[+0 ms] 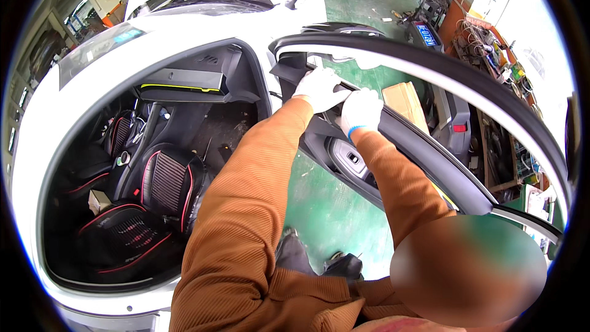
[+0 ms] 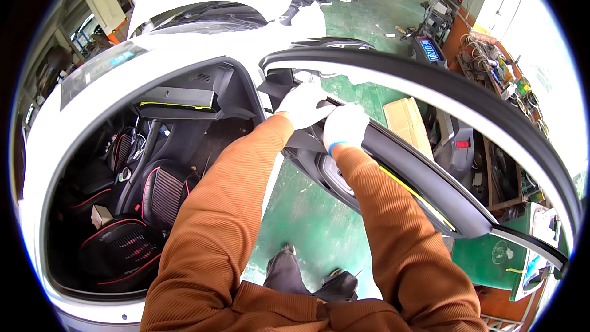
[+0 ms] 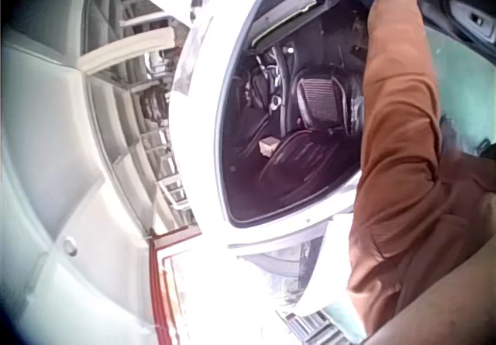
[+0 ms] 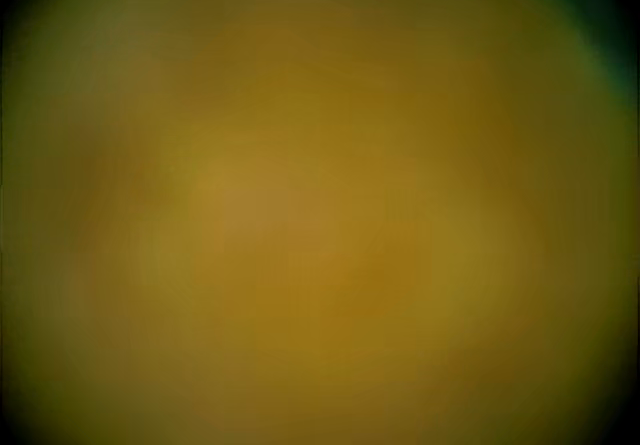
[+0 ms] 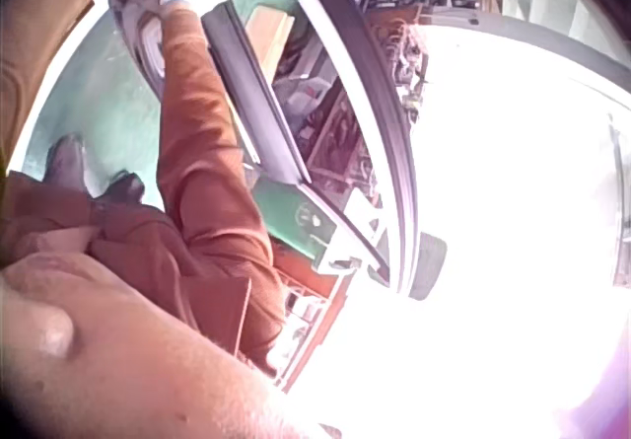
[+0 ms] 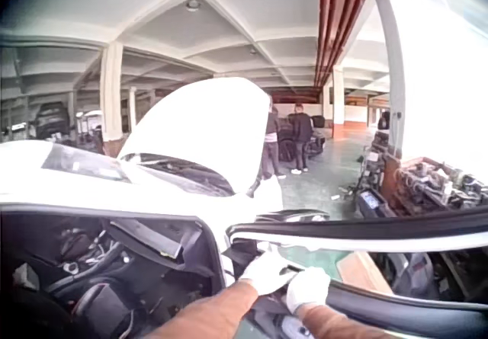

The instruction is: The person installs a car door panel onto the driver's side door of a white car. They align the panel with the door frame, press it into place to secure the clips, and use a screwdriver to tighten screws at the top and bottom of the panel.

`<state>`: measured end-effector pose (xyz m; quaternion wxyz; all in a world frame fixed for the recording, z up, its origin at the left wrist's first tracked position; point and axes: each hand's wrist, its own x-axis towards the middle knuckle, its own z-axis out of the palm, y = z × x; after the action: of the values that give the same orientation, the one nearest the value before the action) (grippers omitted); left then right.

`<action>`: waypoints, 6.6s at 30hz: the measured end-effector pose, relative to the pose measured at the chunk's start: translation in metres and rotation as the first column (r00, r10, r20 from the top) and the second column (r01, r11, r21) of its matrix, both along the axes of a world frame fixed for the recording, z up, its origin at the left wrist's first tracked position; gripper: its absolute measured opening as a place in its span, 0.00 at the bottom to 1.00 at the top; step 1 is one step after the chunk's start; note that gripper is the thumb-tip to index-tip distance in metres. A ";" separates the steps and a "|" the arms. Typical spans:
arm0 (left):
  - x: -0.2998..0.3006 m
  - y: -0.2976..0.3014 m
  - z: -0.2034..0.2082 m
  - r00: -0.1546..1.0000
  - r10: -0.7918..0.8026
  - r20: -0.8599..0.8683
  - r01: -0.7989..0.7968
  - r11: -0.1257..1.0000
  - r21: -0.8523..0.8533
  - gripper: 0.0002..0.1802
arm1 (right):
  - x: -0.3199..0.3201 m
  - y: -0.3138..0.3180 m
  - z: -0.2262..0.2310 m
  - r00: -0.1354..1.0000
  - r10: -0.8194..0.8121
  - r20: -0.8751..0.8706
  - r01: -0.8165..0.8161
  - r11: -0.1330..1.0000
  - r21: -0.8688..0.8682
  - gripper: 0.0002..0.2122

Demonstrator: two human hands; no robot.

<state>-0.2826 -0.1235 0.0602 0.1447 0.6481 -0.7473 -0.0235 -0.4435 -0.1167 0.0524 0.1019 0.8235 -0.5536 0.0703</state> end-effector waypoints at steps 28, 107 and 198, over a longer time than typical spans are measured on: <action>0.017 -0.010 0.011 0.968 -0.210 0.140 0.203 0.977 0.063 0.51 | 0.011 0.005 0.018 0.987 -0.150 -0.058 0.150 0.989 0.000 0.38; 0.017 0.004 0.024 0.970 -0.222 0.104 0.216 0.974 0.068 0.51 | -0.016 0.035 0.032 0.911 -0.029 0.411 0.062 0.996 -0.068 0.26; 0.009 -0.003 0.022 0.956 -0.202 0.212 0.168 0.971 0.169 0.58 | -0.025 0.020 0.024 0.989 -0.092 0.116 0.071 0.983 0.170 0.34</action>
<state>-0.2735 -0.1262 0.0820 0.0064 0.5827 -0.8125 -0.0183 -0.4682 -0.0967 0.0760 0.0016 0.7999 -0.5960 0.0707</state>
